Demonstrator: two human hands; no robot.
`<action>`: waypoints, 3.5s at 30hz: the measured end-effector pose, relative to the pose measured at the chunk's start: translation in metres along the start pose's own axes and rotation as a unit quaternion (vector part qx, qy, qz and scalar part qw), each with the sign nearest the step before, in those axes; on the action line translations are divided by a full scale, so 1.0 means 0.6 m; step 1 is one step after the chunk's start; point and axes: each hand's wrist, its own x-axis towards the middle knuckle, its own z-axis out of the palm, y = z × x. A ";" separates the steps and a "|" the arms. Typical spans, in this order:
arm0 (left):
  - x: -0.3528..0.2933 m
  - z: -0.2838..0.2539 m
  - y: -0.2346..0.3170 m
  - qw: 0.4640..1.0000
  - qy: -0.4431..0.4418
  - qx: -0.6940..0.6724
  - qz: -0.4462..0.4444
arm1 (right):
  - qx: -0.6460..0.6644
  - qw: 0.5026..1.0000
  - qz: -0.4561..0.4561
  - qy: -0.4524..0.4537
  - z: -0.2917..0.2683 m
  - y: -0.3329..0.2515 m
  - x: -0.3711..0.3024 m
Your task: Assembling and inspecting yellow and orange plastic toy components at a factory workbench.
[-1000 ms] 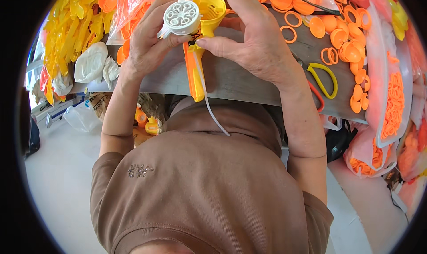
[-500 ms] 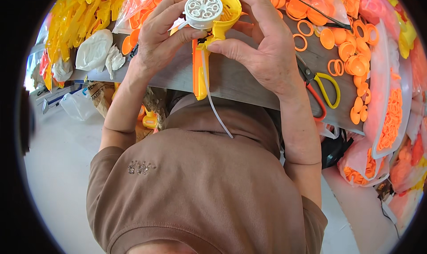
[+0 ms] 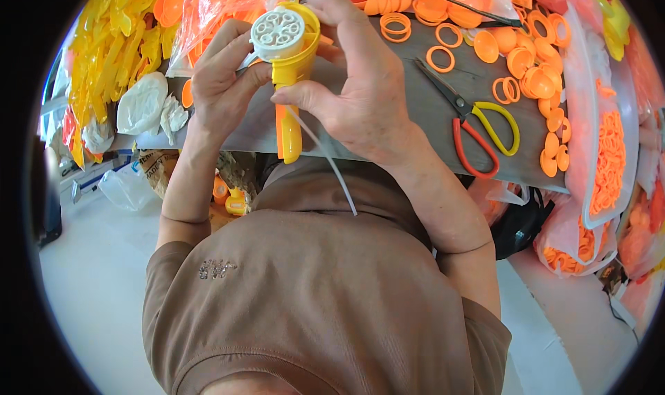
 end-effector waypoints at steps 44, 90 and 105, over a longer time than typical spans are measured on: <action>-0.070 0.115 0.090 0.956 -0.203 0.008 0.213 | 0.325 0.897 -0.028 -0.300 -0.172 -0.294 0.206; -0.185 0.155 0.094 0.756 -0.250 -0.481 -0.367 | 0.056 0.658 0.733 -0.161 -0.087 -0.370 -0.130; -0.187 0.155 0.093 0.750 -0.256 -0.476 -0.381 | 0.021 0.658 0.737 -0.152 -0.073 -0.366 -0.121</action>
